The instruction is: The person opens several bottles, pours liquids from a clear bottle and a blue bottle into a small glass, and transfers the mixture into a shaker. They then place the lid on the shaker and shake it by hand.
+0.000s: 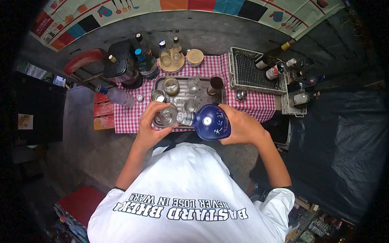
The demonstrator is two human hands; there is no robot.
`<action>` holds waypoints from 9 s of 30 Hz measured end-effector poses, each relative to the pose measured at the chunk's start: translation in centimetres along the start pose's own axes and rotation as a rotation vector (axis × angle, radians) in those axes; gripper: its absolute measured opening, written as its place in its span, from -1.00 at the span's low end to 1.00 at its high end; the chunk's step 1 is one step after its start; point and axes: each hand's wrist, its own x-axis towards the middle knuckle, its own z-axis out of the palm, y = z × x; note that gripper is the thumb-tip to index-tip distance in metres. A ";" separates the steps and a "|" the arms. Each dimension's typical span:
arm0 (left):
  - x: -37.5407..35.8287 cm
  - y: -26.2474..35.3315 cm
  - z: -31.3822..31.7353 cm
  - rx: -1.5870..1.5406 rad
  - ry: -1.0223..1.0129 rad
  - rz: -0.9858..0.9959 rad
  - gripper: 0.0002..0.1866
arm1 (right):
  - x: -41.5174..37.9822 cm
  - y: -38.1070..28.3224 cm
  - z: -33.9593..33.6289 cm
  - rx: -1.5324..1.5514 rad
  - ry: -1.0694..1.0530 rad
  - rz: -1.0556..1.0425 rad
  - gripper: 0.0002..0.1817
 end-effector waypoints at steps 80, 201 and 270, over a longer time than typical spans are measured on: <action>-1.9 0.5 3.8 -0.184 -0.016 -0.137 -0.43 | -2.1 -3.6 -4.5 -0.268 -0.101 0.055 -0.27; 1.2 -25.4 -5.4 0.356 -0.478 -0.331 -0.37 | 4.8 -3.5 22.7 0.654 0.746 0.539 -0.03; 3.0 1.4 1.9 -0.240 0.055 -0.137 -0.37 | 2.9 0.9 -6.9 -0.011 -0.060 -0.158 -0.03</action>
